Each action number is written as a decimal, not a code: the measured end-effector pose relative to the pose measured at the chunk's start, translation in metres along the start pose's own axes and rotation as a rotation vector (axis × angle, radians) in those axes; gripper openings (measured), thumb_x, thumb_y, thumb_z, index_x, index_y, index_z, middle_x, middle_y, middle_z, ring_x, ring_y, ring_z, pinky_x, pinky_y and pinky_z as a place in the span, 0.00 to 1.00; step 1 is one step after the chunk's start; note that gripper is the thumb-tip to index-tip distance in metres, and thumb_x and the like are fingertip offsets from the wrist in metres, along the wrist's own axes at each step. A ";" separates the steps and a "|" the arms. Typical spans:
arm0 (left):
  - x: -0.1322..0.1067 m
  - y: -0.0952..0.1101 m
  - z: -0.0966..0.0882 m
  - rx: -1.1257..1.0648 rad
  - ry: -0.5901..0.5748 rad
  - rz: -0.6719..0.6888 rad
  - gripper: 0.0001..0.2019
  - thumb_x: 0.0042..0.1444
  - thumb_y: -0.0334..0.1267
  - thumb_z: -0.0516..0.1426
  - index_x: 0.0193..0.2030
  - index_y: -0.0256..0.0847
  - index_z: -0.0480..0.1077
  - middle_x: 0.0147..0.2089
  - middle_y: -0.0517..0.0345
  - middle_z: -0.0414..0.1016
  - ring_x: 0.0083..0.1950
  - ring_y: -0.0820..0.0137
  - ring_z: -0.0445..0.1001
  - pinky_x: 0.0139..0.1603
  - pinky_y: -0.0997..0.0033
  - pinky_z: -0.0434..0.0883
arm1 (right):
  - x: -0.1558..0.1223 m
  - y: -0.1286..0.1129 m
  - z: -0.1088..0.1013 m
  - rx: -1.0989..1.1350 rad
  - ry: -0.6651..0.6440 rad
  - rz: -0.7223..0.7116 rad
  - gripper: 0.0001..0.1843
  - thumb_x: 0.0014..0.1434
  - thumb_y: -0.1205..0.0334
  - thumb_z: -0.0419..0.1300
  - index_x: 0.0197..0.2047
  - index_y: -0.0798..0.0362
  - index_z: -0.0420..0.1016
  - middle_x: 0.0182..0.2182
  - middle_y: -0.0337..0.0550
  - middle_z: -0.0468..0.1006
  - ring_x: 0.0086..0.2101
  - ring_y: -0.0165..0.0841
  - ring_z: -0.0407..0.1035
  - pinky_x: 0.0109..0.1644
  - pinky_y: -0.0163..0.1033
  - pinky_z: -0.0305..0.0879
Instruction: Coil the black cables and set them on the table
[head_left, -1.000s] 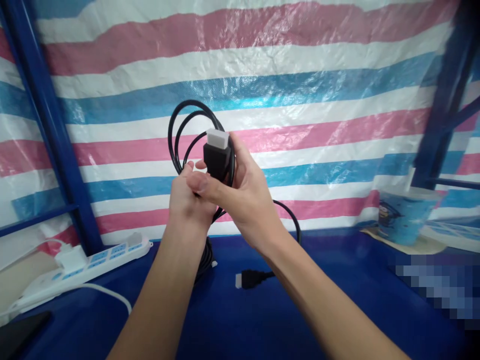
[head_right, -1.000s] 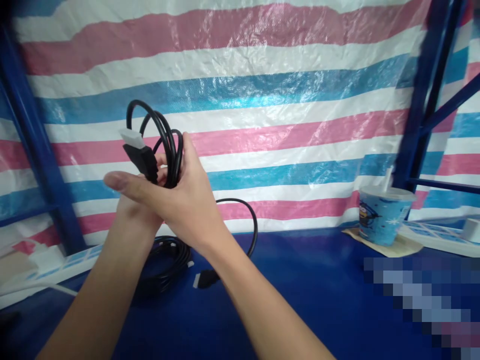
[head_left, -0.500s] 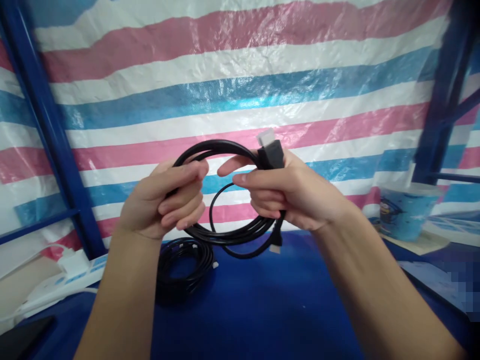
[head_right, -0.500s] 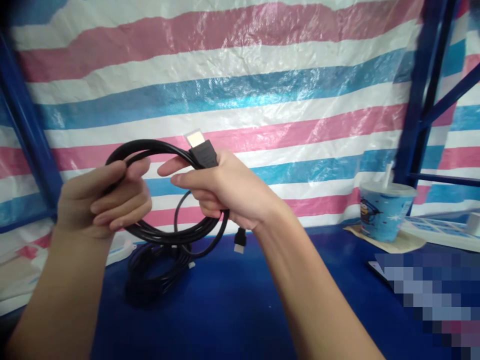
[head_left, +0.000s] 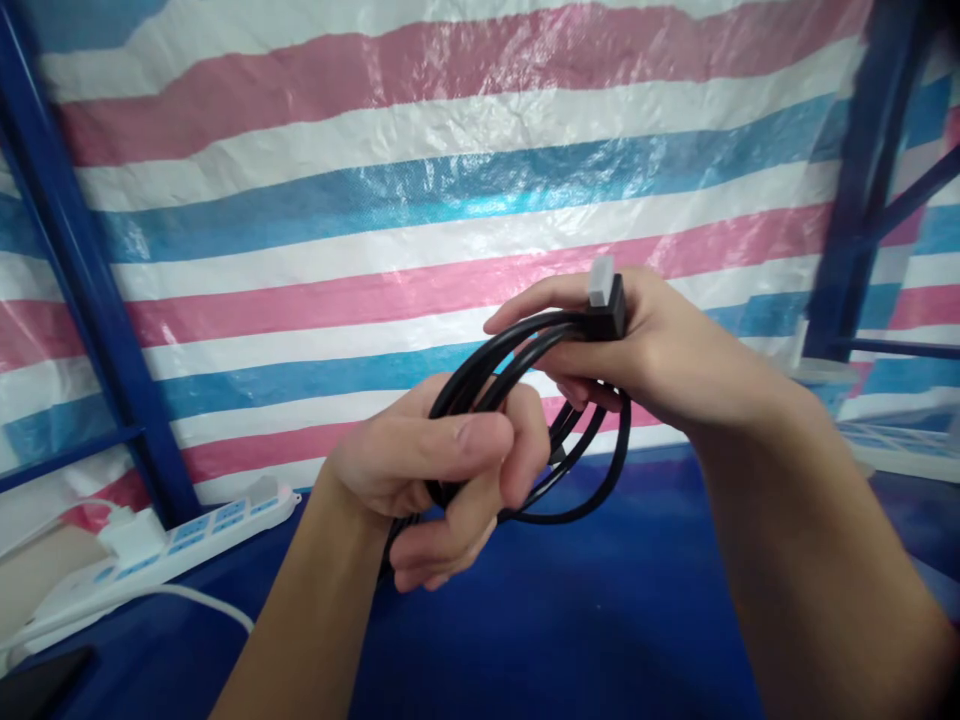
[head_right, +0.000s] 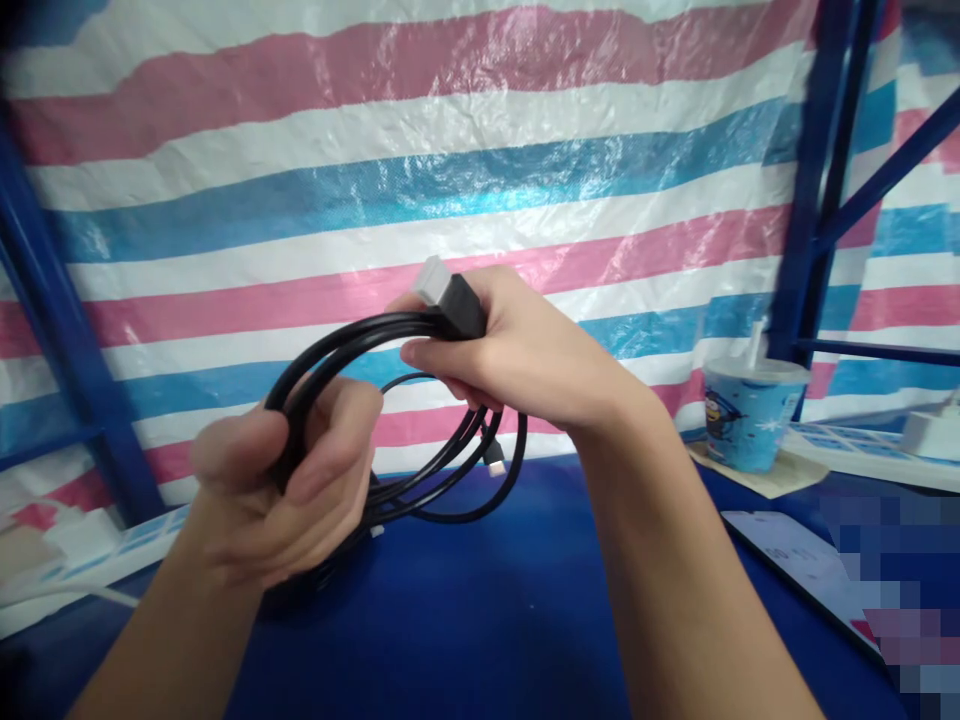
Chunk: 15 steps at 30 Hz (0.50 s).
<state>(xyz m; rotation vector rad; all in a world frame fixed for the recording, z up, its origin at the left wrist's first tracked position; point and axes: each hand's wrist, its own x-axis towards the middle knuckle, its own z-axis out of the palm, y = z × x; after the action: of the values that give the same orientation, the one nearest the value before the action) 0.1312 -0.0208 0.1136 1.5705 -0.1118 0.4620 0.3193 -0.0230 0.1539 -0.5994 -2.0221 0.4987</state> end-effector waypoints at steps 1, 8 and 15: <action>-0.002 0.001 0.000 0.030 0.004 -0.001 0.10 0.58 0.44 0.55 0.31 0.41 0.69 0.09 0.67 0.58 0.09 0.77 0.58 0.13 0.80 0.62 | 0.000 -0.003 0.001 -0.029 -0.004 -0.017 0.09 0.53 0.73 0.59 0.39 0.57 0.75 0.15 0.31 0.62 0.15 0.21 0.54 0.15 0.28 0.50; 0.007 0.021 0.002 0.849 0.821 0.143 0.06 0.56 0.43 0.57 0.35 0.45 0.66 0.12 0.71 0.55 0.11 0.77 0.58 0.15 0.79 0.62 | 0.001 -0.010 0.010 -0.164 0.119 -0.015 0.04 0.56 0.73 0.57 0.32 0.56 0.71 0.15 0.31 0.59 0.14 0.20 0.51 0.14 0.29 0.46; 0.012 0.020 -0.014 1.384 1.325 0.251 0.10 0.47 0.30 0.54 0.20 0.41 0.58 0.16 0.66 0.57 0.16 0.79 0.56 0.15 0.79 0.53 | 0.009 -0.021 0.036 -0.249 0.085 -0.063 0.10 0.55 0.74 0.56 0.24 0.56 0.66 0.17 0.32 0.59 0.17 0.20 0.51 0.19 0.29 0.47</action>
<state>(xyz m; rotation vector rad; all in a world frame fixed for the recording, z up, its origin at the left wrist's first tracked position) 0.1316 -0.0062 0.1366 2.1566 1.2807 1.9531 0.2794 -0.0379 0.1548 -0.6924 -2.0297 0.1815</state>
